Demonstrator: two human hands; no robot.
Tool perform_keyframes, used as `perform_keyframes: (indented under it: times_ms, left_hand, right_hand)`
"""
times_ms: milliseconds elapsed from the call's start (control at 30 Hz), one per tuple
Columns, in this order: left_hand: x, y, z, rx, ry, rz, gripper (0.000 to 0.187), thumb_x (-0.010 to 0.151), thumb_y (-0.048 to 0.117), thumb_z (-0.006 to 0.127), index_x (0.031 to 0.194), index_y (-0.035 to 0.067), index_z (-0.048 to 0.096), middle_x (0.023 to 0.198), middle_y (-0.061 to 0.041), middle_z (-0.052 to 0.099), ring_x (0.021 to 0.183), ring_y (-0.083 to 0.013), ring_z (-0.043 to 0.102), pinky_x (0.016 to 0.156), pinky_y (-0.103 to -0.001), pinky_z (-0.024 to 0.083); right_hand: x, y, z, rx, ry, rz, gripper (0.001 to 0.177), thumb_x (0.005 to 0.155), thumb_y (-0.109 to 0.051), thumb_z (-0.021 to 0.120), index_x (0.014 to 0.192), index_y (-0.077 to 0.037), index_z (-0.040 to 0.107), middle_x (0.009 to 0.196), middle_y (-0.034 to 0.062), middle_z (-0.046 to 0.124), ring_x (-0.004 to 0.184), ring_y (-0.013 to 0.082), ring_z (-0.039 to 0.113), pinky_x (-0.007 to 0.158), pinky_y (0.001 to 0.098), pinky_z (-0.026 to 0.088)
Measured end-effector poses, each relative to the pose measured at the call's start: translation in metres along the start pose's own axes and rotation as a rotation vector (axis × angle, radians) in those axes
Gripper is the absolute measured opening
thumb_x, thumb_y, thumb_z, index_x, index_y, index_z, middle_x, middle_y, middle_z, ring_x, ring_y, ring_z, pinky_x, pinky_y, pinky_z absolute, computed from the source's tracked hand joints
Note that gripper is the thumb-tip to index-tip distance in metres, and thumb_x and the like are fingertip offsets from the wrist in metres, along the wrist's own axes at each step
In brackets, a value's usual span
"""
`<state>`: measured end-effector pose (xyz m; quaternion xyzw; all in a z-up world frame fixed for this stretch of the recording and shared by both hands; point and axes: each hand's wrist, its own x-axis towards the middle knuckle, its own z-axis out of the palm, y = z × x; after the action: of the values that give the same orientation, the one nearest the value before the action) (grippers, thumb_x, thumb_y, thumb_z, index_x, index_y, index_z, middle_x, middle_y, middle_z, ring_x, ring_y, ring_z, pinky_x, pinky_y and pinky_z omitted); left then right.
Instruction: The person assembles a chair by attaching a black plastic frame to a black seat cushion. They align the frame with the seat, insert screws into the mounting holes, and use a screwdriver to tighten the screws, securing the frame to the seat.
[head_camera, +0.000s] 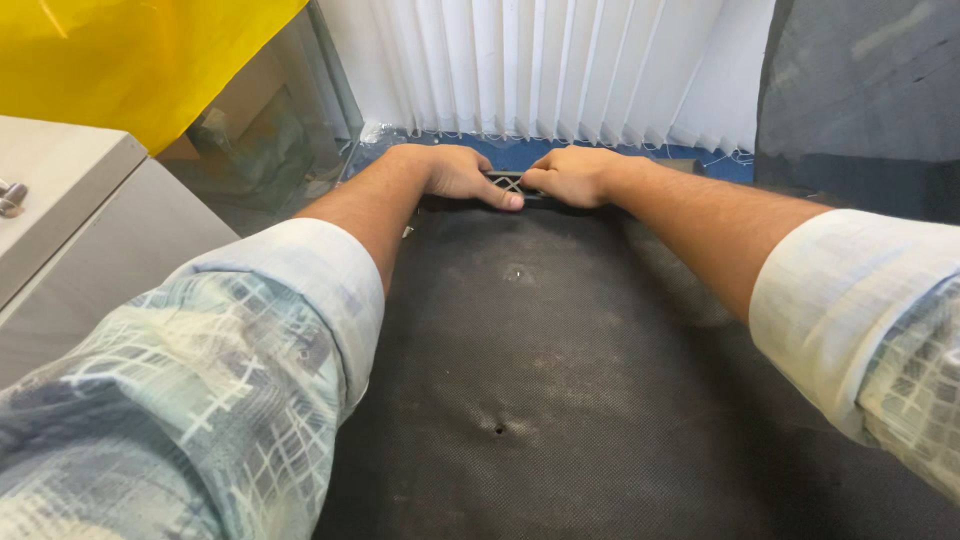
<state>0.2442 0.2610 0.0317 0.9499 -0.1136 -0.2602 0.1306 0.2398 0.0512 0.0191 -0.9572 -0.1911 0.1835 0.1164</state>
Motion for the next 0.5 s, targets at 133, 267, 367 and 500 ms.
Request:
perform_keyframes:
  times_ms: [133, 267, 367, 500]
  left_hand:
    - [0.002, 0.001, 0.010, -0.116, 0.037, -0.032, 0.104, 0.072, 0.083, 0.061, 0.142, 0.007, 0.063, 0.147, -0.017, 0.057, 0.138, -0.0346, 0.054, 0.114, -0.048, 0.040]
    - [0.005, -0.014, 0.027, -0.214, 0.105, -0.037, 0.108, 0.071, 0.080, 0.067, 0.141, -0.003, 0.057, 0.146, -0.024, 0.057, 0.136, -0.0375, 0.055, 0.115, -0.047, 0.040]
    - [0.004, -0.022, 0.035, -0.251, 0.098, -0.038, 0.109, 0.072, 0.078, 0.070, 0.140, -0.007, 0.055, 0.145, -0.028, 0.056, 0.135, -0.0400, 0.054, 0.114, -0.048, 0.040]
    - [-0.005, -0.019, 0.032, -0.253, 0.021, -0.097, 0.105, 0.069, 0.075, 0.071, 0.135, -0.007, 0.065, 0.141, -0.027, 0.065, 0.131, -0.0403, 0.062, 0.111, -0.050, 0.045]
  right_hand:
    - [-0.012, -0.002, 0.003, 0.009, 0.033, 0.025, 0.061, 0.100, -0.055, 0.038, 0.143, -0.016, 0.060, 0.140, 0.0152, 0.063, 0.131, 0.0351, 0.058, 0.111, 0.0465, 0.043]
    - [-0.056, 0.007, 0.007, 0.073, 0.096, -0.065, 0.068, 0.097, -0.057, 0.049, 0.149, -0.013, 0.049, 0.146, 0.0164, 0.056, 0.136, 0.0347, 0.052, 0.114, 0.0444, 0.040]
    - [-0.128, 0.026, 0.006, -0.046, 0.106, -0.113, 0.068, 0.092, -0.053, 0.059, 0.147, -0.015, 0.052, 0.162, 0.0115, 0.032, 0.147, 0.0326, 0.034, 0.117, 0.0435, 0.031]
    - [-0.251, 0.048, 0.010, -0.012, -0.105, 0.210, 0.070, 0.088, -0.060, 0.061, 0.148, -0.025, 0.053, 0.167, -0.0034, 0.031, 0.151, 0.0215, 0.037, 0.121, 0.0382, 0.035]
